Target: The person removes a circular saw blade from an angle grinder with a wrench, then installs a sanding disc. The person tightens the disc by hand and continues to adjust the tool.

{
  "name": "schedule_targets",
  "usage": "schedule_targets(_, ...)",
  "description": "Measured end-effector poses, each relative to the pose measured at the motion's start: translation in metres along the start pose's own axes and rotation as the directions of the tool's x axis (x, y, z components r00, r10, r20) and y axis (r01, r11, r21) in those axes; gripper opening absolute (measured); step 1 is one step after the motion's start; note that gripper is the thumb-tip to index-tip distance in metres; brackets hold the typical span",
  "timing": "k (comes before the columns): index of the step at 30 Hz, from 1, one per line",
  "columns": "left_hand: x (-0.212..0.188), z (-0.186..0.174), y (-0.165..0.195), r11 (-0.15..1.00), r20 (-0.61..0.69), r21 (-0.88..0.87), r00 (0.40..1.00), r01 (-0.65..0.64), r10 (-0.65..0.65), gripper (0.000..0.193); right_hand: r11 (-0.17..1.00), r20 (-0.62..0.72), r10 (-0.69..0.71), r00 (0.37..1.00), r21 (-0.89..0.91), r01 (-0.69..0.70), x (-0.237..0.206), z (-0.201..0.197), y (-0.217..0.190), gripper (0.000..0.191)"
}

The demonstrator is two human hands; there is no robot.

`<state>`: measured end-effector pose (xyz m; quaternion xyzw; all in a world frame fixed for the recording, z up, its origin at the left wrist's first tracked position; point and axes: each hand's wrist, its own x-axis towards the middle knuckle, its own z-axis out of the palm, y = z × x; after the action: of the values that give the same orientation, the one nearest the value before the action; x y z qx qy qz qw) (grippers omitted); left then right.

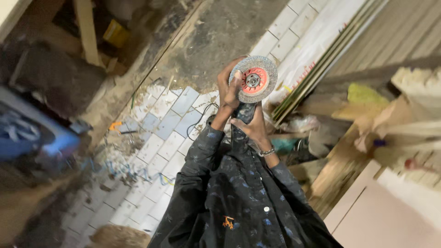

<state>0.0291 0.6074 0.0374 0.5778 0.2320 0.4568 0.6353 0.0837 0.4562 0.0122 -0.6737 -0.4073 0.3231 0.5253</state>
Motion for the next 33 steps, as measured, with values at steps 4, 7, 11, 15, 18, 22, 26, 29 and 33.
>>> schedule_targets(4, -0.005, 0.008, 0.003, 1.000, 0.146, -0.010, 0.989, 0.006, -0.004, 0.078, 0.991, -0.254, -0.027, 0.967, 0.123, 0.060, -0.021, 0.024, 0.001, 0.079)
schedule_targets(7, -0.012, 0.024, 0.013, 0.996, 0.271, -0.067, 0.962, 0.058, -0.037, 0.077, 0.999, -0.405, -0.002, 0.914, 0.046, 0.023, -0.041, 0.028, 0.001, 0.079)
schedule_targets(11, -0.038, 0.055, 0.029, 0.983, 0.450, -0.132, 0.891, 0.129, -0.057, 0.073, 0.999, -0.560, 0.027, 0.828, 0.039, -0.006, -0.076, 0.025, -0.005, 0.080)
schedule_targets(15, -0.067, 0.080, 0.047, 0.975, 0.593, -0.182, 0.805, 0.130, 0.003, 0.073, 0.997, -0.709, 0.001, 0.705, -0.056, -0.058, -0.115, 0.024, -0.022, 0.082)
schedule_targets(18, -0.097, 0.098, 0.059, 0.971, 0.674, -0.174, 0.739, 0.164, -0.004, 0.074, 0.976, -0.801, -0.028, 0.597, -0.151, -0.158, -0.146, 0.022, -0.037, 0.079)
schedule_targets(22, -0.146, 0.127, 0.072, 0.957, 0.758, -0.223, 0.651, 0.188, 0.048, 0.074, 0.910, -0.834, 0.054, 0.549, -0.185, -0.370, -0.209, 0.013, -0.066, 0.092)
schedule_targets(26, -0.209, 0.157, 0.088, 0.950, 0.808, -0.231, 0.586, 0.208, 0.068, 0.073, 0.979, -0.920, -0.042, 0.390, -0.115, -0.166, -0.299, -0.004, -0.106, 0.105)
schedule_targets(29, -0.263, 0.181, 0.106, 0.943, 0.827, -0.261, 0.552, 0.205, 0.109, 0.070, 0.984, -0.982, -0.058, 0.180, -0.086, -0.154, -0.354, -0.021, -0.130, 0.104)
schedule_targets(33, -0.336, 0.201, 0.138, 0.953, 0.863, -0.244, 0.488, 0.179, 0.129, 0.061, 0.891, -0.984, -0.138, 0.111, -0.172, -0.420, -0.389, -0.046, -0.141, 0.101)
